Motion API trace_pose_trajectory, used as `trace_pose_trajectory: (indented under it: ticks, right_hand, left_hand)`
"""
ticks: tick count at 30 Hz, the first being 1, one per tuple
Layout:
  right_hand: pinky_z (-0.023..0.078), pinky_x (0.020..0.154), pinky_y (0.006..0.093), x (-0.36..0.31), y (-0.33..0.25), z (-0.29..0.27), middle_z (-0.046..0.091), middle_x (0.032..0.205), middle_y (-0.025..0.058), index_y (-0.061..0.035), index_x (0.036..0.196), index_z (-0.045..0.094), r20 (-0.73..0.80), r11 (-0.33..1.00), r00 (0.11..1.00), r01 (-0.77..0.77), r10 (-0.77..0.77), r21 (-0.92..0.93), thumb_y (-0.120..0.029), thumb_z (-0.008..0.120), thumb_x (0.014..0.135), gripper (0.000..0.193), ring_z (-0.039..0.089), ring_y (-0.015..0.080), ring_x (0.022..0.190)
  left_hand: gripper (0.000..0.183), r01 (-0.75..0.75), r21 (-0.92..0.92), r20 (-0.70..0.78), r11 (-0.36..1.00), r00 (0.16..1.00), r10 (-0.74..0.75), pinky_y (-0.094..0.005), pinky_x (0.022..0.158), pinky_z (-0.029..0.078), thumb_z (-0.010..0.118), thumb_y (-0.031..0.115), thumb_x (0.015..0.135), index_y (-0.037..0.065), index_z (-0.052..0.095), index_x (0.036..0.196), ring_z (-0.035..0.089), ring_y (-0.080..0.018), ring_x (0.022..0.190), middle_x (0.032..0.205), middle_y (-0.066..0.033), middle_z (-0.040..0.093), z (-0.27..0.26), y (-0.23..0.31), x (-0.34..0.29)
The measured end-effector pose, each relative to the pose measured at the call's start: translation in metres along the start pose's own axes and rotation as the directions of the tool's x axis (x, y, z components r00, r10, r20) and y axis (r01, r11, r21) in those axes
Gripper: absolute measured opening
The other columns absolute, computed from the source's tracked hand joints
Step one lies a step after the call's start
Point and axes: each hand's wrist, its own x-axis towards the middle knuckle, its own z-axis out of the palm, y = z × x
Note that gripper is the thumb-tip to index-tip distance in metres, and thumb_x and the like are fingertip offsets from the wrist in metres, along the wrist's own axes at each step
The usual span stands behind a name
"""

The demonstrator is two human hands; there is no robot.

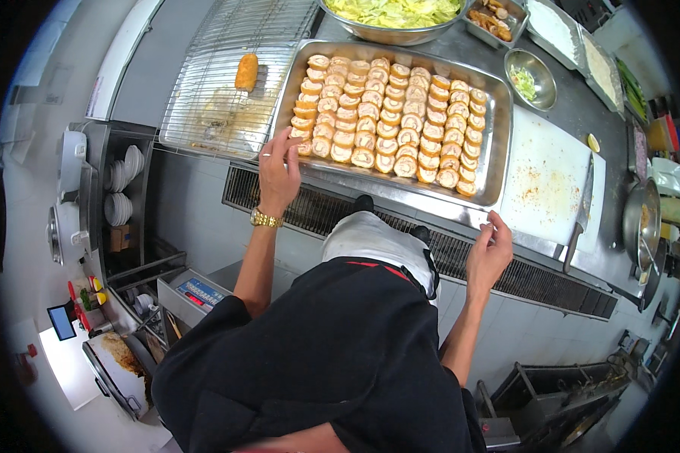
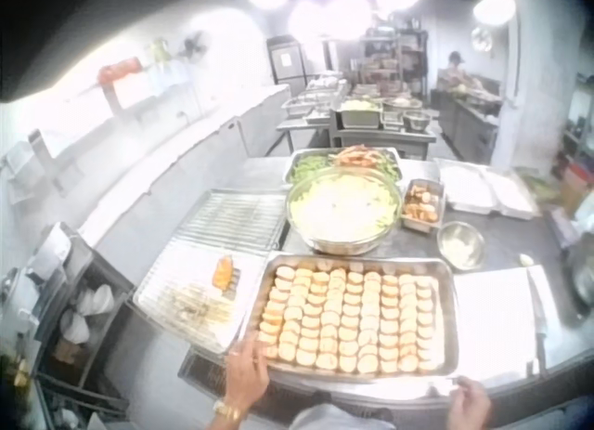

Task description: The person places pre-rolled sushi pieces onto a metal tray, then slices a cylindrical food item on a cutting board and arranges the slices on the tray. The person continues to organize the sushi rolls and slices in neat rows.

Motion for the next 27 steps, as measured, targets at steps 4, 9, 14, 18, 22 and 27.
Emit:
trace_pose_trajectory:
  ticks: [4, 9, 14, 18, 22, 27]
  right_hand:
    - [0.060, 0.082, 0.0336, -0.003, -0.006, 0.009, 0.079, 0.128, 0.0151, -0.0001, 0.138, 0.074, 0.006, 1.000, 1.000, -0.004, 0.004, -0.007, -0.008, 0.065, 0.109, 0.032, 0.076, 0.0207, 0.102]
    - [0.060, 0.081, 0.0345, -0.008, -0.010, 0.010, 0.079, 0.129, 0.0149, -0.0001, 0.137, 0.074, 0.004, 1.000, 1.000, 0.013, -0.013, -0.015, -0.009, 0.064, 0.109, 0.032, 0.076, 0.0209, 0.100]
    - [0.060, 0.081, 0.0356, -0.011, -0.005, 0.006, 0.079, 0.128, 0.0152, -0.0005, 0.138, 0.074, -0.003, 1.000, 1.000, -0.005, 0.005, 0.007, -0.009, 0.063, 0.110, 0.032, 0.077, 0.0218, 0.099]
    - [0.061, 0.082, 0.0363, -0.012, -0.001, 0.002, 0.080, 0.128, 0.0156, -0.0005, 0.138, 0.075, -0.012, 1.000, 1.000, -0.003, 0.002, -0.029, -0.010, 0.063, 0.110, 0.032, 0.078, 0.0226, 0.099]
    - [0.061, 0.082, 0.0364, -0.012, 0.001, 0.000, 0.080, 0.127, 0.0158, -0.0001, 0.138, 0.075, -0.015, 0.999, 1.000, -0.003, 0.003, -0.045, -0.010, 0.062, 0.110, 0.032, 0.078, 0.0227, 0.099]
    - [0.061, 0.082, 0.0363, -0.010, 0.003, -0.001, 0.079, 0.128, 0.0160, -0.0004, 0.138, 0.075, -0.019, 0.999, 1.000, 0.002, -0.003, -0.040, -0.011, 0.062, 0.110, 0.032, 0.077, 0.0225, 0.098]
  left_hand:
    - [0.044, -0.072, -0.007, 0.041, 0.997, 0.997, 0.073, -0.0539, 0.121, 0.041, 0.061, 0.018, 0.112, 0.003, 0.057, 0.153, 0.065, -0.0294, 0.133, 0.121, -0.0053, 0.083, 0.010, 0.011, -0.002]
    - [0.047, -0.054, 0.023, 0.112, 0.998, 0.992, 0.051, -0.0555, 0.126, 0.036, 0.059, 0.020, 0.113, 0.004, 0.053, 0.156, 0.063, -0.0275, 0.137, 0.122, -0.0025, 0.082, 0.015, 0.011, -0.006]
    - [0.046, -0.038, 0.018, 0.099, 0.999, 0.994, 0.036, -0.0553, 0.128, 0.035, 0.059, 0.019, 0.113, 0.004, 0.053, 0.156, 0.063, -0.0266, 0.137, 0.122, -0.0019, 0.082, 0.019, 0.011, -0.011]
    - [0.043, -0.032, -0.025, 0.041, 0.999, 0.999, 0.033, -0.0561, 0.126, 0.038, 0.063, 0.019, 0.111, 0.004, 0.059, 0.151, 0.062, -0.0284, 0.139, 0.127, -0.0067, 0.080, 0.020, 0.015, -0.014]
    - [0.044, -0.100, 0.064, 0.019, 0.993, 0.995, 0.099, -0.0575, 0.123, 0.041, 0.071, 0.026, 0.107, 0.007, 0.065, 0.146, 0.058, -0.0340, 0.141, 0.143, -0.0125, 0.070, 0.021, 0.022, -0.013]
    - [0.042, -0.149, 0.268, 0.065, 0.952, 0.989, 0.136, -0.0595, 0.124, 0.040, 0.074, 0.033, 0.104, 0.010, 0.070, 0.139, 0.058, -0.0359, 0.139, 0.144, -0.0109, 0.068, 0.019, 0.028, -0.017]
